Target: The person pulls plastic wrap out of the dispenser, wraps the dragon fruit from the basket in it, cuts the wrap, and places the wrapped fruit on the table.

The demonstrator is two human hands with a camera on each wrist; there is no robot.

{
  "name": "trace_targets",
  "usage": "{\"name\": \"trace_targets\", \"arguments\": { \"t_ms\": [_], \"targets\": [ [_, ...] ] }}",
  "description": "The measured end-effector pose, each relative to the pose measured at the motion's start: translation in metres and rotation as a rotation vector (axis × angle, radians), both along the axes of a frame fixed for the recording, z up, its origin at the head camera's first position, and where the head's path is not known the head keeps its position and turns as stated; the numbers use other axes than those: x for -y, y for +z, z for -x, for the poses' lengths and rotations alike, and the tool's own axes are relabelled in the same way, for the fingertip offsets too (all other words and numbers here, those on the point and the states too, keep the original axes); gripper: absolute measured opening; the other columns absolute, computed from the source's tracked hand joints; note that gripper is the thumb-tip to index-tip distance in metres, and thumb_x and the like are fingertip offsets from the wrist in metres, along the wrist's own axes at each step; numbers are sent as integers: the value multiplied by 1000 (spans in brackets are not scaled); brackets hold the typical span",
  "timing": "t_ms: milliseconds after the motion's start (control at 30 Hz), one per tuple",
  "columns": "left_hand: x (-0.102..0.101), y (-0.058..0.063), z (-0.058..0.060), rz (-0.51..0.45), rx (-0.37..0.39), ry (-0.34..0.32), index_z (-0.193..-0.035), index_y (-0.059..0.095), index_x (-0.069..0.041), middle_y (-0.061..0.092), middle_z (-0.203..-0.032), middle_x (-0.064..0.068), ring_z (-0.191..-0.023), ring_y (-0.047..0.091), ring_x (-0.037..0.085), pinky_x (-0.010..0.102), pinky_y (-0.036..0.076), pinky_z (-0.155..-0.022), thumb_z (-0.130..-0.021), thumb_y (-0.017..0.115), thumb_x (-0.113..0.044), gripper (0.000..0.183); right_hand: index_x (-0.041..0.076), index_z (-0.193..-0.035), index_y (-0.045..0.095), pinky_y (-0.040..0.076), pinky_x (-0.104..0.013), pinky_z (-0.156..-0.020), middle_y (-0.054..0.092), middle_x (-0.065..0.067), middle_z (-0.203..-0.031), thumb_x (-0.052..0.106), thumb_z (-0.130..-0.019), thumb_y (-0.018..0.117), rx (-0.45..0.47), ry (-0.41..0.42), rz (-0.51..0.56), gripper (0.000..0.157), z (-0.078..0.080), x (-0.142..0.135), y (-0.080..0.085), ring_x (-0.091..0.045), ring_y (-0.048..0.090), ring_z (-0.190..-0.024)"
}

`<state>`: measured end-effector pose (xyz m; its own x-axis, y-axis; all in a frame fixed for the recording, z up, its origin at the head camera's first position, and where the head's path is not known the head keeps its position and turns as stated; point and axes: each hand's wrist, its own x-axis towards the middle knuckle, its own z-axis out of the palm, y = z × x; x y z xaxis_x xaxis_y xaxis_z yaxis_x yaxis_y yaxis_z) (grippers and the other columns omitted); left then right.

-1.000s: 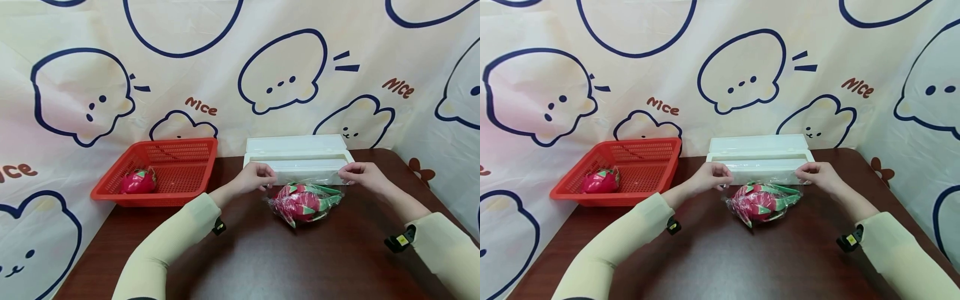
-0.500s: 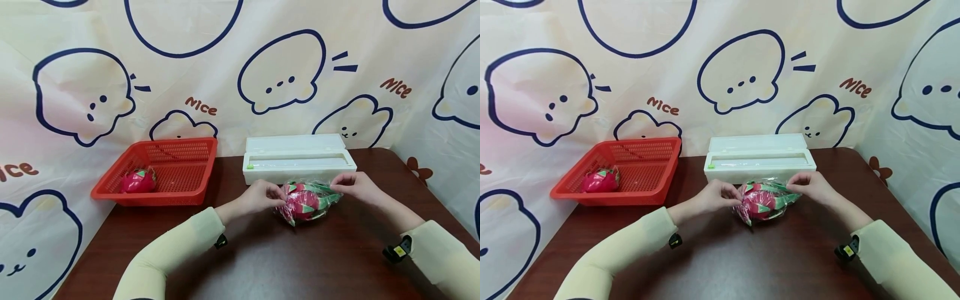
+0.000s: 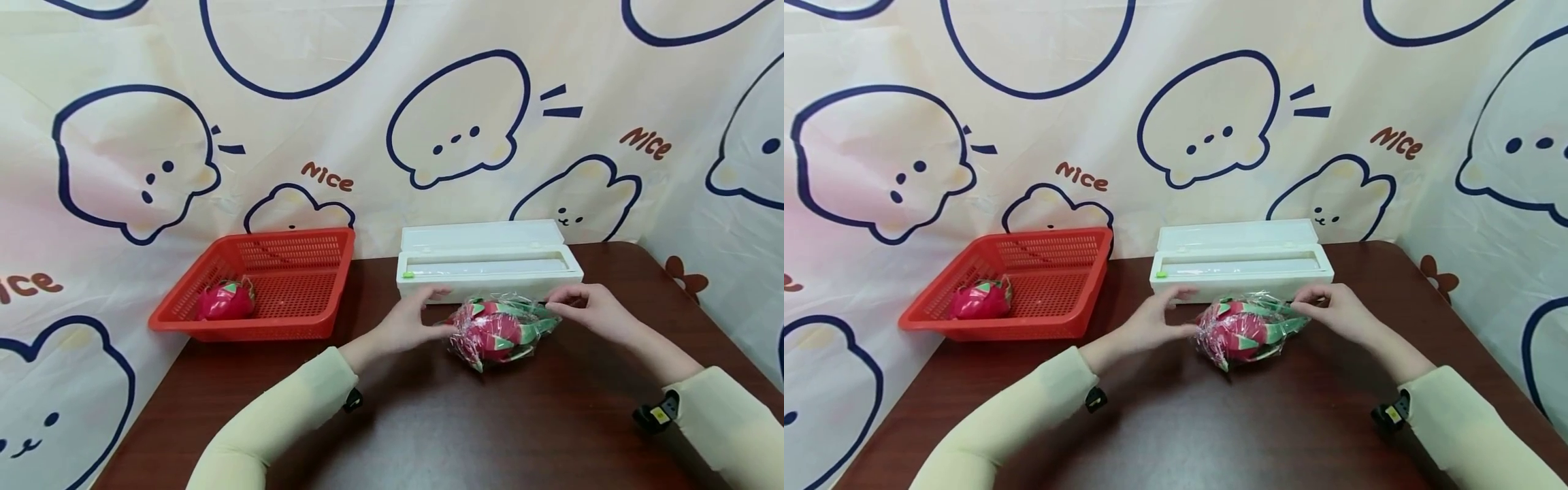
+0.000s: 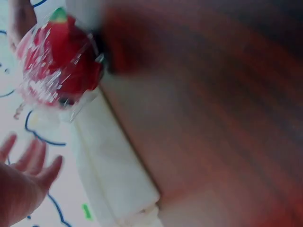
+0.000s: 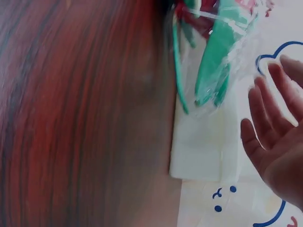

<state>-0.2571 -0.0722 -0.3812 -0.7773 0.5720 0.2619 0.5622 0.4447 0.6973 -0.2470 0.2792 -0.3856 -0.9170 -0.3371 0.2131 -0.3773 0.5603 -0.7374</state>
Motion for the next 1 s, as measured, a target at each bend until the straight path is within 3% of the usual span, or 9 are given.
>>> {"name": "trace_targets", "arguments": {
  "t_ms": [100, 200, 300, 500, 633, 833, 1000],
  "targets": [
    [-5, -12, 2, 90, 48, -9, -147, 33, -12, 45, -144, 6, -131, 43, 18, 36, 35, -106, -75, 85, -38, 92, 0, -115, 65, 52, -33, -81, 65, -18, -113, 19, -93, 67, -7, -26, -52, 28, 5, -2, -6, -25, 60, -100],
    [-12, -21, 0, 122, 96, -30, -147, 28, -13, 43, -145, 7, -132, 43, 17, 33, 35, -106, -71, 87, -38, 99, -1, -126, 59, 50, -46, -89, 62, -21, -121, 24, -92, 68, 22, 3, -84, 43, 8, 1, -12, -35, 58, -110],
    [-16, -26, 0, 102, 104, -36, -140, 34, -15, 50, -140, 7, -128, 47, 14, 31, 37, -105, -73, 86, -34, 87, -1, -126, 58, 50, -47, -90, 61, -21, -122, 24, -91, 70, 49, 37, -78, 45, 9, 5, -17, -36, 58, -110],
    [-16, -28, 9, 27, 128, -10, -126, 48, -15, 60, -128, 6, -122, 52, 14, 30, 41, -100, -78, 84, -26, 61, -3, -121, 62, 51, -26, -77, 64, -16, -113, 21, -96, 64, 75, 16, -25, 35, 12, 10, -16, -26, 59, -98],
    [-13, -28, 17, -40, 185, -51, -125, 51, -10, 61, -124, 7, -119, 55, 14, 28, 43, -97, -80, 82, -19, 55, -4, -117, 64, 51, -30, -74, 67, -15, -106, 25, -101, 54, 118, -6, 34, 35, 17, 13, -13, -24, 60, -91],
    [-9, -27, 27, -75, 259, -123, -128, 52, -7, 64, -119, 11, -112, 59, 16, 28, 44, -95, -85, 76, -12, 48, -8, -113, 65, 51, -40, -85, 70, -15, -101, 37, -106, 39, 215, -23, 58, 52, 24, 19, -8, -26, 66, -91],
    [-11, -25, 33, -61, 287, -132, -128, 53, -9, 67, -115, 9, -109, 60, 14, 29, 45, -91, -88, 74, -13, 46, 1, -107, 71, 52, -37, -79, 71, -9, -96, 34, -99, 57, 150, -9, -35, 37, 31, 27, -3, -25, 62, -88]
  ]
}}
